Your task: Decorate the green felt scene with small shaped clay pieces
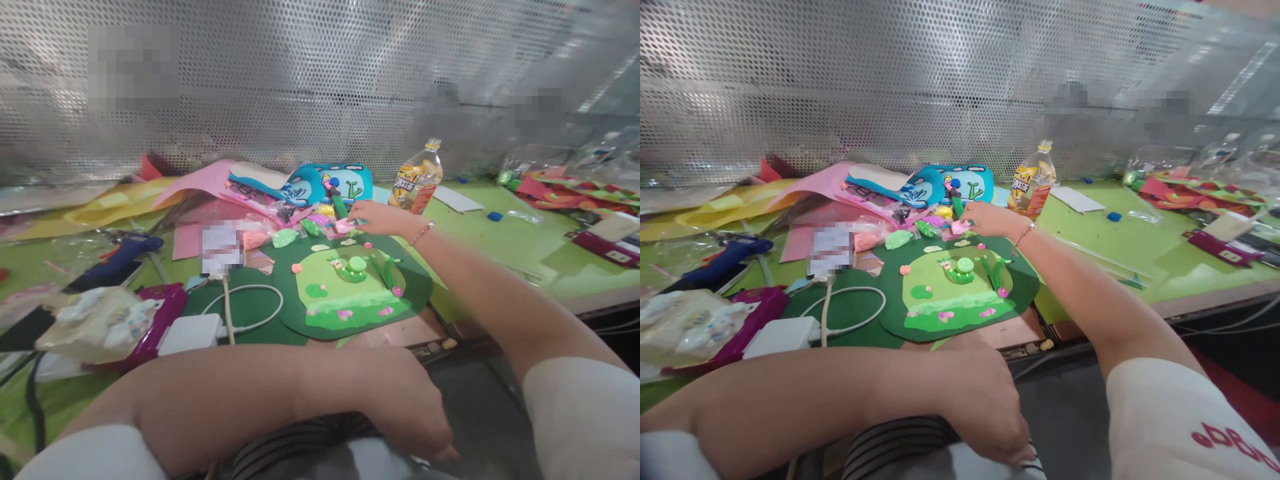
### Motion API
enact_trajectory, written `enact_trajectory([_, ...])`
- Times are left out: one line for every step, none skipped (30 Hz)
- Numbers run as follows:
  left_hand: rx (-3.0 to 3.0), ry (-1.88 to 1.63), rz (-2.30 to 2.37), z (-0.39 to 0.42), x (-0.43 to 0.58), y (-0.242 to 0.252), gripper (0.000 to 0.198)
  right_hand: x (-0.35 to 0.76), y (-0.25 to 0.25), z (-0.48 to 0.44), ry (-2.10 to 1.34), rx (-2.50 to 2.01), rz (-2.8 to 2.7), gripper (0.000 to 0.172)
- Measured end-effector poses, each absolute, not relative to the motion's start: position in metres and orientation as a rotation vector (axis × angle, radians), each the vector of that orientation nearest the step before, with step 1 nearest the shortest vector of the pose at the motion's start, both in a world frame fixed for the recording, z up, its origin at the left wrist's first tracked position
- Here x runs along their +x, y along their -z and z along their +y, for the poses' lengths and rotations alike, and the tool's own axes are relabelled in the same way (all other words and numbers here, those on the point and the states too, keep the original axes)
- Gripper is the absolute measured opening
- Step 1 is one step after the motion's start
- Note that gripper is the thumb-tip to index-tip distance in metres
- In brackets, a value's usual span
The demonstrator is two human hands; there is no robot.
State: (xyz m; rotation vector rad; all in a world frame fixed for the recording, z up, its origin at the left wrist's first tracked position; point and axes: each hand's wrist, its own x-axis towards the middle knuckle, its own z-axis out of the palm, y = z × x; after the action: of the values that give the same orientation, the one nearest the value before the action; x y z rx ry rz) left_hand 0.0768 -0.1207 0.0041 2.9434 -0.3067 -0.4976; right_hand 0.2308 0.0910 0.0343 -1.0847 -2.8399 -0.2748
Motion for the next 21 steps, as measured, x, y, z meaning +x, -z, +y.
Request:
enact_trajectory([2.933,0.508,-0.31,-0.121,0.077,-0.002,0.038,0.23,-0.034,0.091,0.262,-1.08,-2.836,0.027])
enact_trajectory([2.914,0.522,-0.316,-0.12,0.078,-0.001,0.038,0.229,-0.034,0.092,0.251,-1.079,-2.828,0.027])
enact_trajectory([2.893,0.539,-0.318,-0.12,0.08,0.001,0.038,0.228,-0.034,0.093,0.24,-1.082,-2.818,0.027])
enact_trajectory([2.877,0.548,-0.321,-0.12,0.081,0.003,0.036,0.228,-0.035,0.093,0.228,-1.084,-2.807,0.027])
enact_trajectory([2.856,0.559,-0.326,-0.119,0.083,0.003,0.033,0.227,-0.036,0.094,0.217,-1.087,-2.797,0.027])
enact_trajectory([2.841,0.563,-0.331,-0.118,0.084,0.003,0.028,0.227,-0.038,0.096,0.205,-1.09,-2.79,0.027])
enact_trajectory([2.824,0.571,-0.341,-0.117,0.085,0.001,0.023,0.226,-0.039,0.097,0.194,-1.093,-2.786,0.026])
enact_trajectory([2.807,0.576,-0.35,-0.116,0.085,-0.002,0.018,0.226,-0.04,0.099,0.179,-1.098,-2.783,0.026])
enact_trajectory([2.792,0.577,-0.351,-0.115,0.085,-0.006,0.014,0.225,-0.04,0.101,0.16,-1.104,-2.779,0.027])
enact_trajectory([2.77,0.585,-0.344,-0.114,0.085,-0.01,0.01,0.224,-0.04,0.102,0.139,-1.109,-2.776,0.027])
enact_trajectory([2.749,0.58,-0.323,-0.113,0.085,-0.013,0.008,0.223,-0.04,0.104,0.117,-1.112,-2.774,0.028])
enact_trajectory([2.724,0.57,-0.301,-0.113,0.085,-0.016,0.007,0.221,-0.04,0.105,0.095,-1.112,-2.772,0.028])
enact_trajectory([2.7,0.59,-0.281,-0.112,0.085,-0.017,0.007,0.218,-0.039,0.106,0.078,-1.111,-2.77,0.03])
enact_trajectory([2.674,0.572,-0.271,-0.113,0.086,-0.017,0.009,0.215,-0.038,0.107,0.059,-1.107,-2.765,0.032])
enact_trajectory([2.643,0.547,-0.278,-0.113,0.087,-0.016,0.012,0.211,-0.037,0.107,0.032,-1.104,-2.758,0.035])
enact_trajectory([2.619,0.495,-0.287,-0.113,0.089,-0.014,0.014,0.207,-0.036,0.108,-0.007,-1.106,-2.746,0.039])
enact_trajectory([2.595,0.422,-0.3,-0.112,0.09,-0.01,0.015,0.202,-0.036,0.109,-0.048,-1.11,-2.732,0.044])
enact_trajectory([2.573,0.35,-0.317,-0.112,0.091,-0.007,0.016,0.196,-0.036,0.11,-0.086,-1.115,-2.721,0.048])
enact_trajectory([2.552,0.285,-0.328,-0.11,0.093,-0.004,0.017,0.19,-0.037,0.112,-0.116,-1.115,-2.715,0.051])
enact_trajectory([2.527,0.249,-0.344,-0.109,0.094,-0.001,0.017,0.183,-0.038,0.114,-0.127,-1.106,-2.717,0.052])
enact_trajectory([2.503,0.233,-0.355,-0.107,0.095,0.001,0.017,0.175,-0.04,0.116,-0.119,-1.097,-2.723,0.05])
